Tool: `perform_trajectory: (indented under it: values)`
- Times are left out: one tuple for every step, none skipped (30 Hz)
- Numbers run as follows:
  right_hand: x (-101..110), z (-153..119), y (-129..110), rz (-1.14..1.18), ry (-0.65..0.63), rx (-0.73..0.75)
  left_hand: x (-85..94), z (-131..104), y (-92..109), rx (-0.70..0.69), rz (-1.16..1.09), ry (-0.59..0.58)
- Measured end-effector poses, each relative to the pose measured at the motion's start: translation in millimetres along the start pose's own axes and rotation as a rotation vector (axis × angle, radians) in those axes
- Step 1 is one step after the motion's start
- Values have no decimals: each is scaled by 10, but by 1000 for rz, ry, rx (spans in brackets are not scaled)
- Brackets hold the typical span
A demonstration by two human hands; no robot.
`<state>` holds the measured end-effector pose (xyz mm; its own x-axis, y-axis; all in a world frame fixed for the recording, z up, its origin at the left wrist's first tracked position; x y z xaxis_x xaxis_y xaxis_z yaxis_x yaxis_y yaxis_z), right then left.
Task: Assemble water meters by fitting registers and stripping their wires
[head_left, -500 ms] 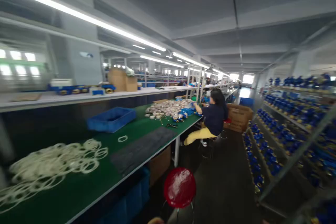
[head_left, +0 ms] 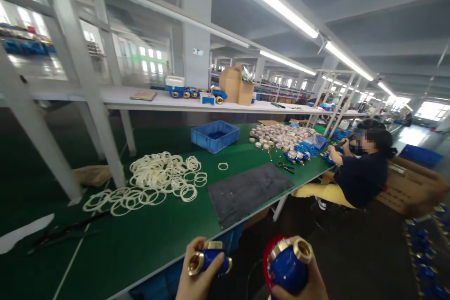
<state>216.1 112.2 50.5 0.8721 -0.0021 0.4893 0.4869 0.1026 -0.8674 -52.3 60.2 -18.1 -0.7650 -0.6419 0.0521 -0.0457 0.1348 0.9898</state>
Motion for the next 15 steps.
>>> perform_trajectory:
  values:
    - [-147,164,20,17,-15,27,-7,147,-18,-65,59,21]
    - [-276,321,44,31,-21,50,-30,285,-41,-130,120,41]
    - [-390,470,73,45,-23,67,-68,415,-70,-186,177,61]
    - [-491,615,109,58,-24,78,-119,538,-106,-228,224,82]
    - [-583,757,151,71,-29,83,-179,655,-150,-251,256,109]
    - [-670,899,198,88,-40,96,-245,768,-200,-257,273,141]
    - [-759,1041,250,102,-64,118,-318,876,-253,-255,284,175]
    - [-852,1187,309,107,-91,147,-398,981,-303,-256,299,209]
    - [-949,1337,377,106,-120,180,-483,1085,-352,-257,315,240]
    - [-1056,1491,456,100,-149,210,-569,1190,-400,-258,331,266]
    - [-1174,1649,542,91,-177,233,-655,1296,-448,-257,347,287]
    - [-1299,1810,632,79,-197,251,-735,1405,-496,-255,362,304]
    - [-1431,1972,719,67,-208,264,-807,1514,-543,-252,378,320]
    - [-1570,2132,798,58,-214,273,-869,1624,-590,-249,392,334]
    - [-1714,2287,866,51,-219,279,-920,1733,-635,-248,407,345]
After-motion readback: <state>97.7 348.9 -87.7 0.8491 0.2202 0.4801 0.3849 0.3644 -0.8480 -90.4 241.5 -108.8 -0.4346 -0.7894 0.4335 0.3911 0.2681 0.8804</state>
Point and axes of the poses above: each hand's wrist, its own z-axis towards the middle knuckle, its own x-axis out of the back of the hand, y = z × x, the point moved 5 cm from there along z, towards the middle knuckle
